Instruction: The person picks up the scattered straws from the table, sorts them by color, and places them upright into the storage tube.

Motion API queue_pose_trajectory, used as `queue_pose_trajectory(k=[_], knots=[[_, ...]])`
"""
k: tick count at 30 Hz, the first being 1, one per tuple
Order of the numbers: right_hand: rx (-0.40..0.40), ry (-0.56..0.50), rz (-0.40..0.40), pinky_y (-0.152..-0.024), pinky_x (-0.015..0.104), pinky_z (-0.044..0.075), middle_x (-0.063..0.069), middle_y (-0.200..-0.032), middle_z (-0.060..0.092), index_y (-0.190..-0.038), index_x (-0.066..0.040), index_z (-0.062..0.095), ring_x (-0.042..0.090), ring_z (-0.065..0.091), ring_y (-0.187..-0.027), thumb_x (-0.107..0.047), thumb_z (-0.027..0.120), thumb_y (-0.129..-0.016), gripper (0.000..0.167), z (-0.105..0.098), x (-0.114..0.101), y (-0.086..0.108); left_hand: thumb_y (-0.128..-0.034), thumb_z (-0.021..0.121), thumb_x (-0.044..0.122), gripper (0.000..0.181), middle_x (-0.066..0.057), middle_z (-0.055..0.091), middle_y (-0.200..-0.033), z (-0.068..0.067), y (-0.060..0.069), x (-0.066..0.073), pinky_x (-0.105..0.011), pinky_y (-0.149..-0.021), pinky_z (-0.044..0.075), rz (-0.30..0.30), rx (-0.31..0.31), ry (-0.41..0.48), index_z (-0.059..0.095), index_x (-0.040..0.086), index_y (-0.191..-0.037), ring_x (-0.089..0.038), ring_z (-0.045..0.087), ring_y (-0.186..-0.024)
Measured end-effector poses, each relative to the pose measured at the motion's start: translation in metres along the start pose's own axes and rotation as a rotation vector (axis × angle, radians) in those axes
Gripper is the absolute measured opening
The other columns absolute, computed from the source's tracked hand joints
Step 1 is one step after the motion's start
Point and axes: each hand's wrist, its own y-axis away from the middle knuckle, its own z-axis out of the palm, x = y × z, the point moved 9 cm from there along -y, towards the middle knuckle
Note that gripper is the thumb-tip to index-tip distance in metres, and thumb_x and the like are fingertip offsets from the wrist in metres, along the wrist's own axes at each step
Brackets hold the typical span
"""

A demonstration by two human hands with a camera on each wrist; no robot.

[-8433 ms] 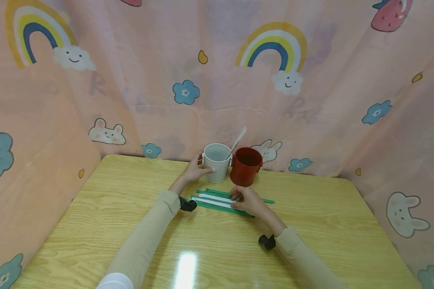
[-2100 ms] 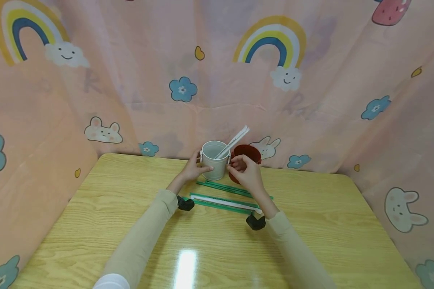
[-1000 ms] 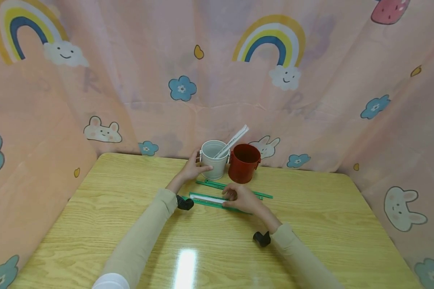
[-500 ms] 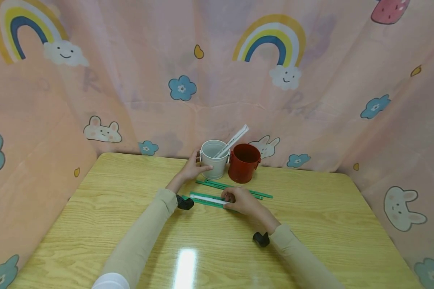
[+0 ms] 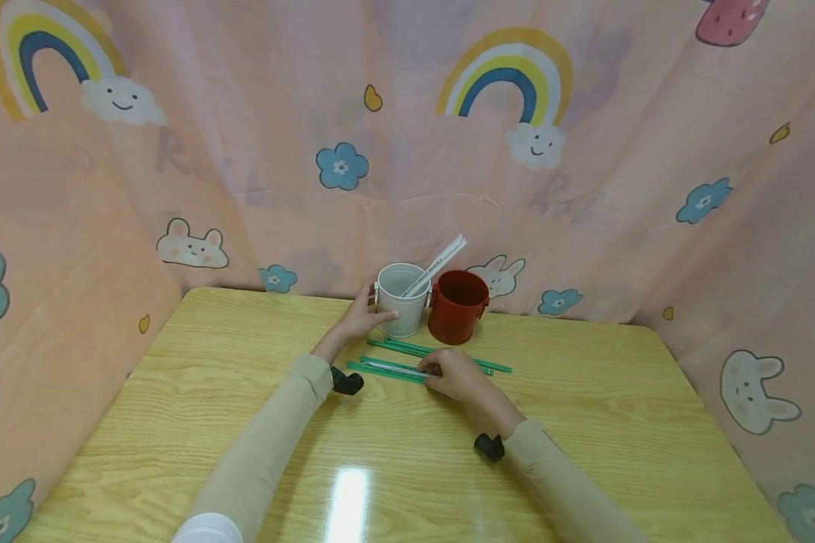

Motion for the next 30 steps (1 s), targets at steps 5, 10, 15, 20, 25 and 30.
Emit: queue_pose_trajectory(k=[5,10,15,20,25,30], knots=[[0.018,0.017,0.024,-0.073,0.03,0.053,0.0,-0.086,0.069,-0.097,-0.01,0.075,0.01,0.058,-0.077,-0.008,0.074,-0.082,0.015,-0.004,0.002,0.0,-0.0887,0.067,0.006,0.083,-0.022,0.026,-0.15,0.0,-0.001,0.0,-0.05,-0.112,0.034,0.006,-0.002,0.003,0.013,0.007,-0.151,-0.04,0.031,-0.139],[0.024,0.037,0.042,-0.071,0.029,0.051,-0.001,-0.083,0.066,-0.095,-0.011,0.075,0.011,0.054,-0.074,-0.007,0.074,-0.082,0.014,-0.007,0.002,0.0,-0.0891,0.067,0.006,0.082,-0.022,0.027,-0.15,0.0,-0.002,0.0,-0.051,-0.113,0.034,0.007,-0.005,0.005,0.013,0.007,-0.151,-0.04,0.031,-0.139],[0.032,0.026,0.034,-0.071,0.027,0.049,-0.002,-0.083,0.064,-0.095,-0.013,0.074,0.012,0.051,-0.074,-0.007,0.073,-0.083,0.013,-0.009,0.005,0.001,-0.0891,0.067,0.006,0.081,-0.023,0.026,-0.15,0.001,0.0,0.0,-0.05,-0.113,0.033,-0.003,-0.004,0.019,0.014,0.006,-0.15,-0.04,0.03,-0.14],[0.075,0.026,-0.006,-0.072,0.027,0.05,-0.002,-0.083,0.064,-0.093,-0.012,0.074,0.011,0.053,-0.075,-0.006,0.072,-0.084,0.011,-0.017,0.005,0.001,-0.089,0.067,0.007,0.082,-0.023,0.026,-0.15,0.001,0.001,-0.001,-0.051,-0.113,0.033,-0.007,-0.001,0.021,0.014,0.006,-0.151,-0.041,0.03,-0.14],[0.079,0.04,-0.021,-0.07,0.027,0.049,-0.001,-0.081,0.063,-0.093,-0.012,0.073,0.012,0.054,-0.074,-0.009,0.073,-0.084,0.009,-0.025,0.001,0.001,-0.0887,0.067,0.007,0.081,-0.023,0.027,-0.151,0.0,0.001,0.001,-0.051,-0.113,0.034,-0.012,0.002,0.023,0.015,0.006,-0.151,-0.041,0.031,-0.139],[0.096,0.024,-0.008,-0.068,0.027,0.048,-0.001,-0.081,0.063,-0.094,-0.012,0.071,0.015,0.054,-0.074,-0.01,0.073,-0.084,0.01,-0.033,0.001,0.004,-0.0885,0.068,0.006,0.081,-0.022,0.027,-0.15,0.0,-0.001,-0.003,-0.051,-0.112,0.035,-0.006,0.007,0.031,0.015,0.007,-0.151,-0.04,0.031,-0.139]])
